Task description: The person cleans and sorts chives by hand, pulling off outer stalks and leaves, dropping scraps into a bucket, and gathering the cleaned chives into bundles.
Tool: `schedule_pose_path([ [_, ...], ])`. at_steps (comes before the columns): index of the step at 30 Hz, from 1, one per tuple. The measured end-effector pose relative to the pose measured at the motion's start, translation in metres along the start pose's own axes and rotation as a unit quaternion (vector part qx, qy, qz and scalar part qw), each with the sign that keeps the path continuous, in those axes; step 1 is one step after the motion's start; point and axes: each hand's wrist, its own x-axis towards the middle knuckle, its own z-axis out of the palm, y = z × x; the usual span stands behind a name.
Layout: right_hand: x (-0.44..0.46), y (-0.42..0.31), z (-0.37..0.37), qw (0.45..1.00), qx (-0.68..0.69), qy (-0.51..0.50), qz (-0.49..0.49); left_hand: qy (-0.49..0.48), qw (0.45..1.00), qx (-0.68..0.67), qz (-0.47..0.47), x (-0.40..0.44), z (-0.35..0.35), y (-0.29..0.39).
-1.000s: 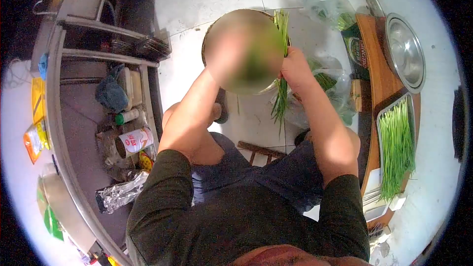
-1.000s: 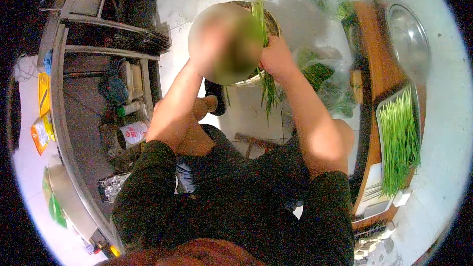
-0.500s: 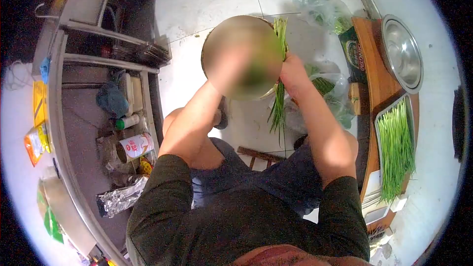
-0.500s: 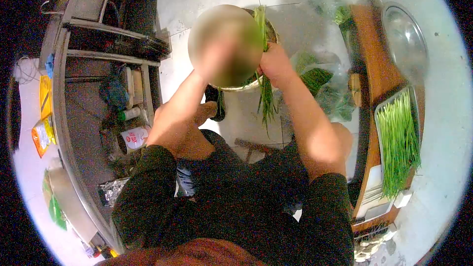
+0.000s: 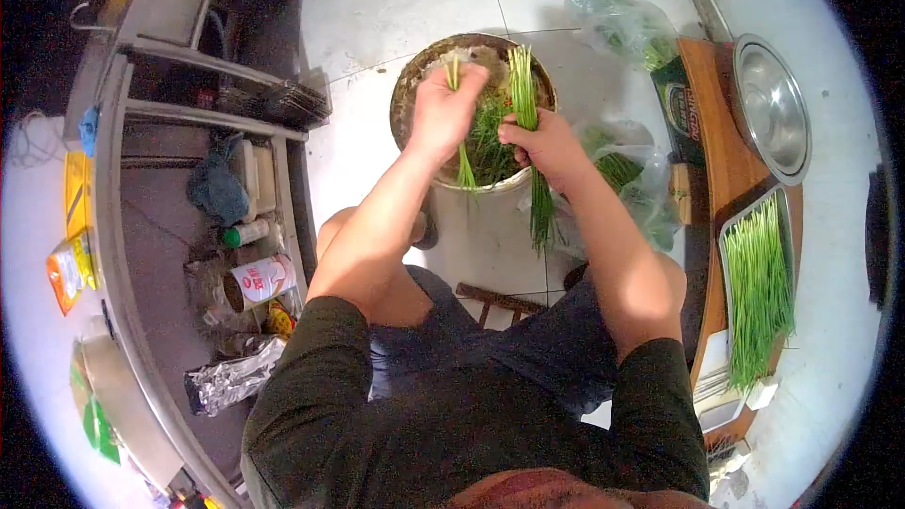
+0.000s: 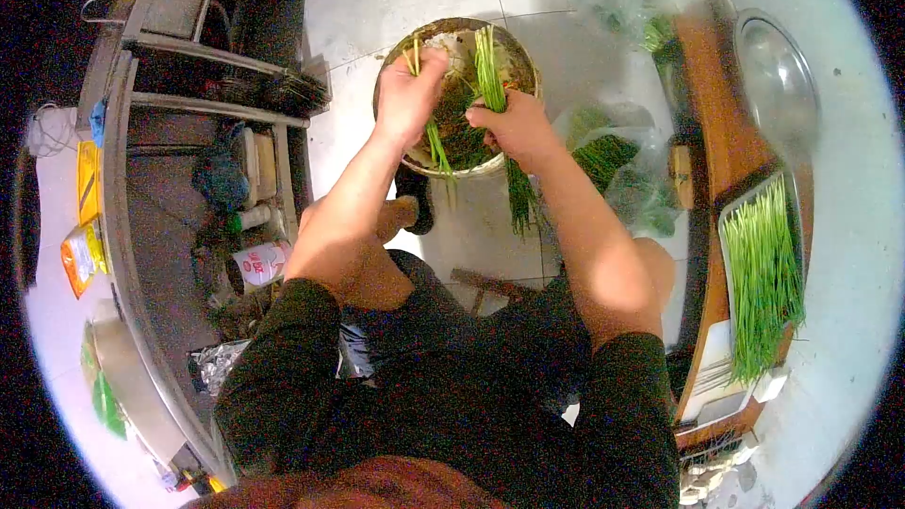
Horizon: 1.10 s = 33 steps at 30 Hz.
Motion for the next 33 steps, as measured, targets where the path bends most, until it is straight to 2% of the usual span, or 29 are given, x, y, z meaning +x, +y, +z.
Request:
schedule_pose_path([
  [1,0.002,0.002,0.001,1.0,-0.016,0.008,-0.005,0.001,0.998,0.034,0.045,-0.003,0.003,0.005],
  [2,0.002,0.003,0.003,0.999,-0.049,0.016,-0.007,-0.023,0.998,0.054,-0.005,-0.007,0.005,0.013],
  [4,0.001,0.003,0.006,0.993,-0.115,0.032,-0.011,-0.042,0.998,0.046,0.001,-0.007,0.01,0.005],
  [7,-0.003,-0.003,0.009,0.98,-0.188,0.049,-0.036,-0.051,0.987,0.152,0.005,-0.005,0.008,0.0],
  [10,0.014,0.02,0.005,0.963,-0.241,0.067,-0.101,-0.04,0.989,0.146,-0.003,-0.002,0.006,-0.005],
  [13,0.004,0.006,0.007,0.994,-0.108,0.023,-0.008,-0.058,0.998,0.012,-0.038,0.001,0.002,-0.011],
  [16,0.005,0.008,0.003,1.0,-0.011,-0.019,0.005,-0.063,0.991,-0.084,-0.083,0.001,0.001,-0.006],
  [19,0.002,0.003,0.003,0.996,0.065,-0.063,-0.012,-0.058,0.988,-0.104,-0.102,0.002,-0.001,0.0],
  [25,-0.004,-0.01,0.006,0.982,0.176,-0.023,0.062,-0.06,0.982,-0.137,-0.115,0.002,-0.005,0.006],
  [28,-0.006,-0.012,0.008,0.976,0.214,-0.001,0.037,-0.071,0.977,-0.166,-0.114,0.006,-0.009,0.001],
  [30,-0.002,-0.007,0.005,0.981,0.187,0.036,0.018,-0.078,0.975,-0.177,-0.106,0.009,-0.012,-0.002],
  [31,0.002,-0.004,0.002,0.983,0.174,0.054,0.007,-0.045,0.978,-0.181,-0.098,0.008,-0.012,0.005],
  [33,0.011,0.001,-0.008,0.985,0.157,0.064,-0.03,-0.009,0.992,-0.089,-0.09,0.014,-0.024,0.007],
])
